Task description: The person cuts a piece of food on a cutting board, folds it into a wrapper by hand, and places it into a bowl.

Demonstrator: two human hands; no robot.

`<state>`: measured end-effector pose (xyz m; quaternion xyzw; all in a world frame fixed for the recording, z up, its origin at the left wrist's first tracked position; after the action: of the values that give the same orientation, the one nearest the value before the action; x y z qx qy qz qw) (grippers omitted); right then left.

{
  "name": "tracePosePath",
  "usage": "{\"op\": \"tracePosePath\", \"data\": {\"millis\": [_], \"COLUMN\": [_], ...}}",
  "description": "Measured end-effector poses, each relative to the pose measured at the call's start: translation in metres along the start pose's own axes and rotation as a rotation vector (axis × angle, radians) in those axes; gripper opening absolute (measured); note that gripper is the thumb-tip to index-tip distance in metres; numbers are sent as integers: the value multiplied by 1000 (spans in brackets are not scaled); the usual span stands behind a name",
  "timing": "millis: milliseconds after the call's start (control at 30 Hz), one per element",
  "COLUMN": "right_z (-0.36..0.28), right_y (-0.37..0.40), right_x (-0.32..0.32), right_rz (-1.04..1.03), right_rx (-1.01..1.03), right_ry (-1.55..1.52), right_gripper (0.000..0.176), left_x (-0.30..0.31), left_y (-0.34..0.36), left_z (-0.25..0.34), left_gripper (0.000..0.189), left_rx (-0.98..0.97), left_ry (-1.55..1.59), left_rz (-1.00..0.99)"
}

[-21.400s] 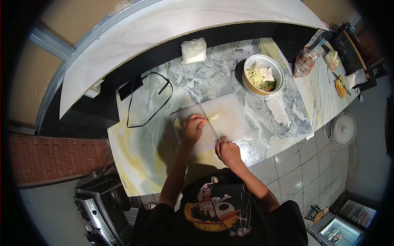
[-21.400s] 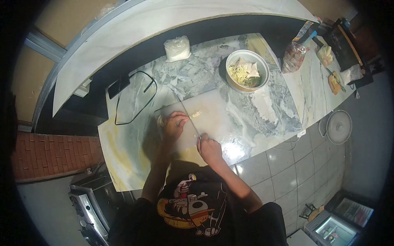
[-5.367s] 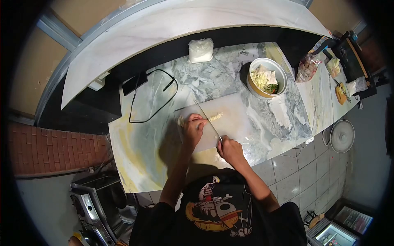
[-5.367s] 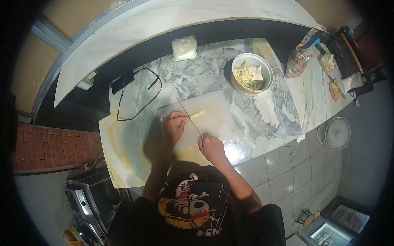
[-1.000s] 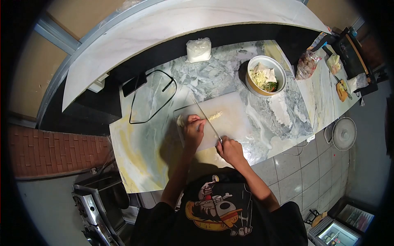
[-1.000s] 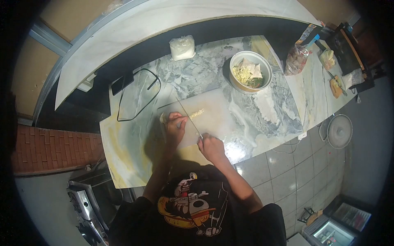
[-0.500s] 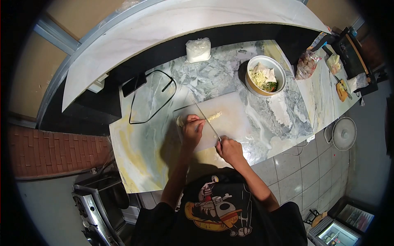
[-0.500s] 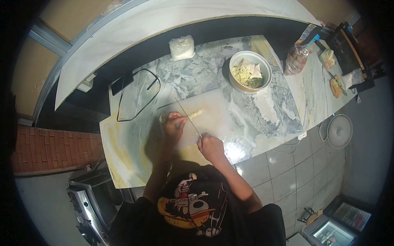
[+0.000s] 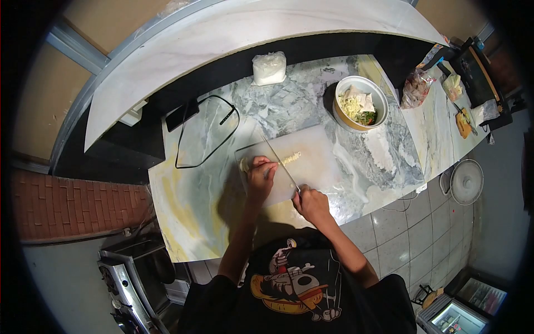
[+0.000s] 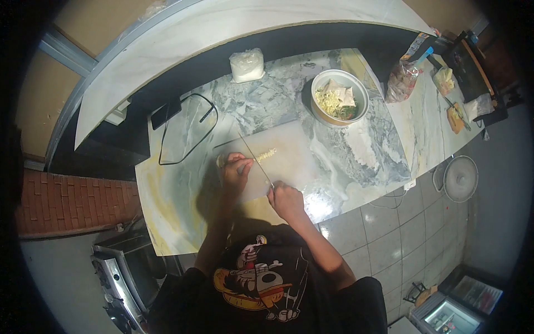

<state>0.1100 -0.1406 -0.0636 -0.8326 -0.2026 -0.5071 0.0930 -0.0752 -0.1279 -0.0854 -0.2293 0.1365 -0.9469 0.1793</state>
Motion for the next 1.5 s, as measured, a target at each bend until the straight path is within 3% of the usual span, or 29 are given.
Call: {"op": "tracePosePath", "data": {"millis": [833, 1500], "right_z": [1, 0], "right_y": [2, 8], "right_x": [-3, 18], "right_rz": [51, -73], "right_rx": [49, 2], "right_ry": [-4, 51], "right_gripper": [25, 26], "left_x": [-3, -5], "left_y": [2, 2], "left_z": [-1, -2], "left_gripper": [10, 9], "left_rx": [-44, -29], "left_ry": [2, -32], "left_rz": [32, 23]}}
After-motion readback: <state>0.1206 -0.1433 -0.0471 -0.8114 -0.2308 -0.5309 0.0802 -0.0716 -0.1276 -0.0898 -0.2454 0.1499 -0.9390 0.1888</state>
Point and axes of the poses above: each hand's wrist, its own y-axis away from the middle knuckle, its own x-axis out of the back of the hand, z = x × y, the point moved 3 cm from there along -y, towards the middle knuckle, and after that the axes turned 7 degrees about y, right-handed, at the moved point
